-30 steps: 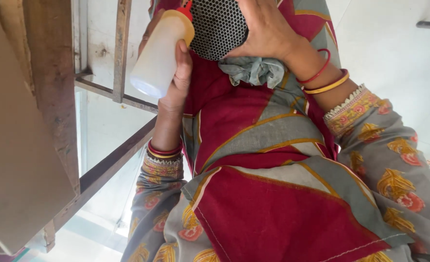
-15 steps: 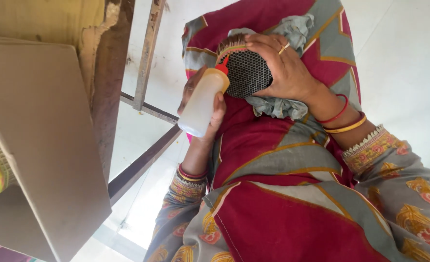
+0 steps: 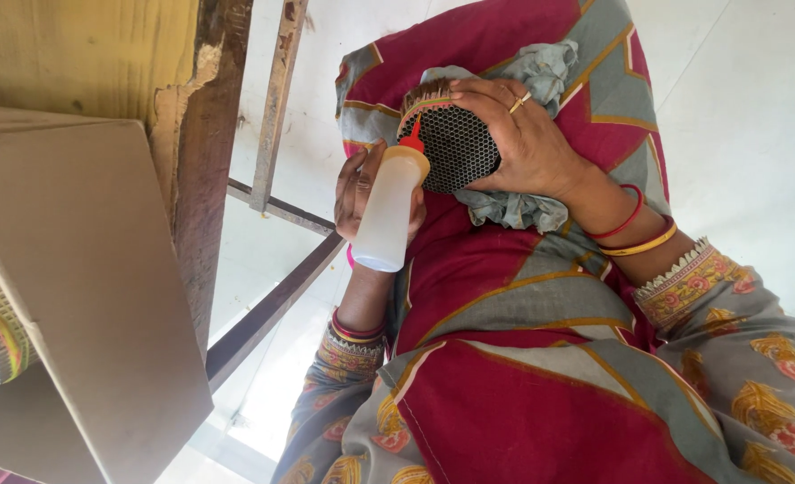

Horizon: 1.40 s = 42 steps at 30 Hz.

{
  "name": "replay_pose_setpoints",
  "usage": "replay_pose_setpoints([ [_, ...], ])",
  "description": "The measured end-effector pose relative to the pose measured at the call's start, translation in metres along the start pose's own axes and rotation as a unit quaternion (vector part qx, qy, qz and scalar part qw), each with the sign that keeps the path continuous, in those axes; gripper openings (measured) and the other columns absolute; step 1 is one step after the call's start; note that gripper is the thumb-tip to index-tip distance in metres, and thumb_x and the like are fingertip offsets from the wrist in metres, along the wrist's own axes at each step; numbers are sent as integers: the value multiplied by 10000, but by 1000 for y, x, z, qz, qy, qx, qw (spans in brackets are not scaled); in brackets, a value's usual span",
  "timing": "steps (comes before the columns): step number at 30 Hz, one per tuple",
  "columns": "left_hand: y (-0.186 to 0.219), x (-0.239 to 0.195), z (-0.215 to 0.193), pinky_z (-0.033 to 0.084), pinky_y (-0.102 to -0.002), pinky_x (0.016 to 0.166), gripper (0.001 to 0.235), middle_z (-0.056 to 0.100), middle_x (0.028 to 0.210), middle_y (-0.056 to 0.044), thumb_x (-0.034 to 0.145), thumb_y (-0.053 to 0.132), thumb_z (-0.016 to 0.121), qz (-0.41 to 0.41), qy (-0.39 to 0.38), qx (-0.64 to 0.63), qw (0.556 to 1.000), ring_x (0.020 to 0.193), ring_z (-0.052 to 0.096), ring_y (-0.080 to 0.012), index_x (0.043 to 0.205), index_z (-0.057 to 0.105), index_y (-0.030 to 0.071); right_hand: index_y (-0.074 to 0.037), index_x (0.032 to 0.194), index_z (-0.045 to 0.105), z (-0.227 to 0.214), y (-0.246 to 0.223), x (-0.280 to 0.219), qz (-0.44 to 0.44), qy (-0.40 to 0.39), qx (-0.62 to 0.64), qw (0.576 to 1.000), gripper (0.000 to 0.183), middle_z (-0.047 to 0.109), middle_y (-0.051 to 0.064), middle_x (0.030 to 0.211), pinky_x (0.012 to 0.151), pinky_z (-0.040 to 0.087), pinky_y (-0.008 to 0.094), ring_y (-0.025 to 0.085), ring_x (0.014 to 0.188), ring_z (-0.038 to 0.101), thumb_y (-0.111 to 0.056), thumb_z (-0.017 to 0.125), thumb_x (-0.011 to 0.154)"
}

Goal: Applying glue from a squeeze bottle onto small holes in a circular brush component held in the lap.

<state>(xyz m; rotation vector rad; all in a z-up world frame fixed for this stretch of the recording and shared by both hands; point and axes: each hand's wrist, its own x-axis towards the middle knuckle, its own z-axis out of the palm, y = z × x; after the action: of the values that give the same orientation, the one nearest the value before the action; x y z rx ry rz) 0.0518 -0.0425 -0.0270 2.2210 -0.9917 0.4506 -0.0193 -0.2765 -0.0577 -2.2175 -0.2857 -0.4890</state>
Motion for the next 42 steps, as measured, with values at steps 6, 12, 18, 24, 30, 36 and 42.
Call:
replay_pose_setpoints([
  [6, 5, 7, -4, 649, -439, 968, 359, 694, 1278, -133, 1007, 408, 669, -19, -2, -59, 998, 1161, 704, -354, 1094, 689, 60, -59, 1480, 362, 0, 0, 0, 3, 5, 0, 1000, 1146, 489, 167, 1509, 1147, 468, 499, 352, 1390, 527, -325, 1034, 591],
  [12, 6, 5, -3, 646, -441, 963, 296, 691, 1274, -126, 980, 361, 697, -5, 0, -36, 999, 1165, 696, -361, 1077, 702, 80, -56, 1484, 366, 2, 0, 0, 6, 6, -4, 1000, 1130, 488, 167, 1502, 1142, 471, 495, 347, 1390, 530, -329, 1042, 620],
  [18, 2, 2, 0, 662, -427, 944, 301, 708, 1271, -135, 987, 328, 724, -24, -11, -34, 999, 1141, 717, -353, 1098, 704, 49, -53, 1470, 373, 1, -1, 2, 4, 2, -7, 1000, 1146, 490, 165, 1492, 1130, 484, 497, 356, 1377, 528, -339, 1030, 576],
  [24, 4, 5, -3, 648, -447, 966, 312, 698, 1262, -129, 970, 360, 674, 11, 6, -35, 999, 1149, 710, -377, 1065, 708, 65, -60, 1482, 378, -2, -5, 2, 24, 0, -7, 1000, 1139, 493, 162, 1497, 1128, 496, 482, 358, 1367, 528, -314, 1030, 583],
  [30, 2, 3, -1, 647, -435, 952, 287, 706, 1251, -130, 977, 356, 686, 15, -2, -25, 1000, 1135, 712, -373, 1053, 727, 83, -59, 1486, 362, 2, -2, 1, 6, 10, -10, 1000, 1133, 482, 161, 1504, 1137, 479, 491, 352, 1382, 538, -330, 1038, 619],
  [36, 0, -1, -1, 647, -458, 984, 320, 705, 1284, -148, 990, 364, 721, -8, -15, -44, 999, 1149, 718, -364, 1087, 699, 59, -54, 1480, 364, 2, -2, 0, 11, 5, -14, 1000, 1141, 484, 172, 1496, 1139, 476, 491, 354, 1374, 537, -325, 1034, 598],
  [42, 4, 7, -3, 642, -443, 946, 337, 694, 1260, -138, 943, 369, 691, 9, 4, -45, 999, 1142, 702, -386, 1075, 693, 60, -56, 1485, 368, 0, -4, 2, 12, 5, -9, 1000, 1143, 485, 169, 1501, 1144, 483, 487, 356, 1371, 539, -323, 1036, 597],
])
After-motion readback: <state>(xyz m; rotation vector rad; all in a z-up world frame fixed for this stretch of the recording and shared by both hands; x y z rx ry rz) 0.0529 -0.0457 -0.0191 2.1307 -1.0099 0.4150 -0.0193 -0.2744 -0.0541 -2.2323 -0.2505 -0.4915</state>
